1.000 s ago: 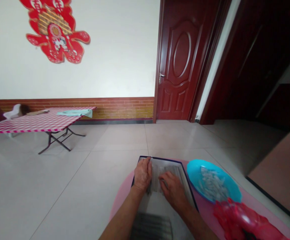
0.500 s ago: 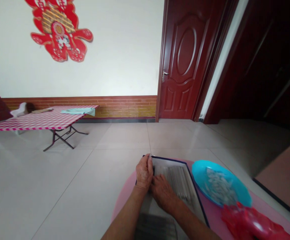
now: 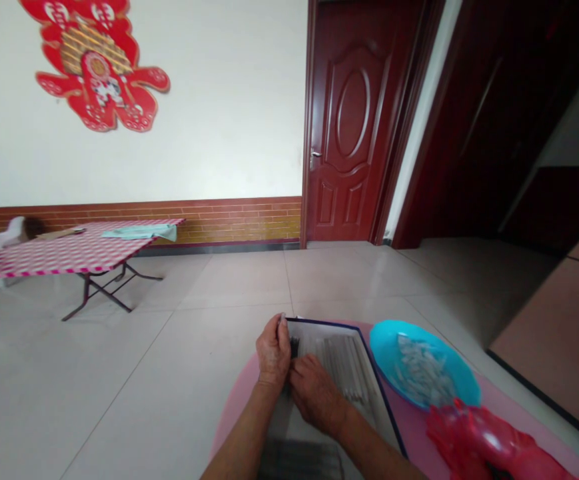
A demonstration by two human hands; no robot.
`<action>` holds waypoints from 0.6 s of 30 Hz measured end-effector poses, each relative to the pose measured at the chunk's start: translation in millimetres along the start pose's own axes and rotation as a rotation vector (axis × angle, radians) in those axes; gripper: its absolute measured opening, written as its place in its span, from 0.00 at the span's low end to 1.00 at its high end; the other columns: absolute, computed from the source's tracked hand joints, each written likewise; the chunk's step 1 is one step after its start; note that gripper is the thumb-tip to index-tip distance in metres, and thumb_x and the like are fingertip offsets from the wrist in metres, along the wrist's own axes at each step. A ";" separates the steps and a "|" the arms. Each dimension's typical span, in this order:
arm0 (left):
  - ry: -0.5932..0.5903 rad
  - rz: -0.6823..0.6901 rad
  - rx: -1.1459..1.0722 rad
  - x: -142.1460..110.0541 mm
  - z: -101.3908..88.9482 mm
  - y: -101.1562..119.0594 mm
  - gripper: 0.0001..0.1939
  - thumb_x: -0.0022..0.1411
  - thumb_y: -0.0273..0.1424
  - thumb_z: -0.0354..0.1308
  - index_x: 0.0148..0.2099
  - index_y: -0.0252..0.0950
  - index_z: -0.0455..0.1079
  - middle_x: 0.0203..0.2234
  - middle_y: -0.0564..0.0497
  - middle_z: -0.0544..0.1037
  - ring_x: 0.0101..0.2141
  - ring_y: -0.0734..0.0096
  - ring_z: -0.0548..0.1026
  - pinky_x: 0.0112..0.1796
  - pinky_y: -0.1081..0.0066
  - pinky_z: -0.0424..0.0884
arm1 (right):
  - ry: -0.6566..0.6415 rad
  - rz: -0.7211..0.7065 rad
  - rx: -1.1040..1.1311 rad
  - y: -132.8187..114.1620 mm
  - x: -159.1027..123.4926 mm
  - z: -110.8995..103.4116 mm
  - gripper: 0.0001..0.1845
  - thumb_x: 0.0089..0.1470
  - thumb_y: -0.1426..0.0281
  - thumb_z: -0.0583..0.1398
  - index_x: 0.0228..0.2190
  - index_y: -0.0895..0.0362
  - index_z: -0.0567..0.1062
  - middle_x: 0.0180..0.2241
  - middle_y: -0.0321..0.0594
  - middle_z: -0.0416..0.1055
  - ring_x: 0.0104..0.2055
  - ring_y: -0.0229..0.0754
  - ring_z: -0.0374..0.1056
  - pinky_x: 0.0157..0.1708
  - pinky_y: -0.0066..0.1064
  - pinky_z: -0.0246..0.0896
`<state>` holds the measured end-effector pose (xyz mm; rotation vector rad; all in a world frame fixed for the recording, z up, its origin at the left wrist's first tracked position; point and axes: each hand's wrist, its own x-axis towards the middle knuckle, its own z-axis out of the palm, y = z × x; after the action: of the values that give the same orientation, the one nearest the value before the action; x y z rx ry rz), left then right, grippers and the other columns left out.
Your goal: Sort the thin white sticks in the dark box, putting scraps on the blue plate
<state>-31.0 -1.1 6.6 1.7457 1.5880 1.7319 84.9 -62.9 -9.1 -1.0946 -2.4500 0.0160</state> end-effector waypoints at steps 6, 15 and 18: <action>-0.044 -0.025 0.008 -0.6 -1.0 2.5 0.19 0.65 0.38 0.45 0.45 0.33 0.72 0.34 0.43 0.80 0.37 0.64 0.79 0.39 0.67 0.74 | 0.082 0.021 0.068 0.2 3.0 -2.5 0.10 0.54 0.79 0.52 0.36 0.59 0.71 0.36 0.44 0.72 0.38 0.45 0.65 0.43 0.39 0.61; -0.038 -0.005 0.005 -1.0 -0.9 -0.8 0.19 0.65 0.37 0.45 0.50 0.33 0.70 0.36 0.43 0.81 0.38 0.64 0.78 0.39 0.66 0.74 | 0.086 0.035 0.177 1.5 5.5 -6.2 0.10 0.57 0.77 0.54 0.38 0.56 0.72 0.39 0.42 0.73 0.44 0.42 0.67 0.47 0.34 0.64; -0.035 0.016 0.002 -1.6 -0.5 -0.7 0.19 0.65 0.36 0.45 0.50 0.33 0.70 0.40 0.42 0.80 0.40 0.63 0.78 0.42 0.64 0.74 | 0.139 0.052 0.217 1.3 7.0 -9.5 0.10 0.58 0.77 0.52 0.36 0.55 0.72 0.38 0.42 0.72 0.43 0.42 0.67 0.46 0.35 0.65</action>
<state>-31.4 -2.3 5.4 1.7844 1.5662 1.6973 85.6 -58.6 2.0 -1.0275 -2.2364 0.2105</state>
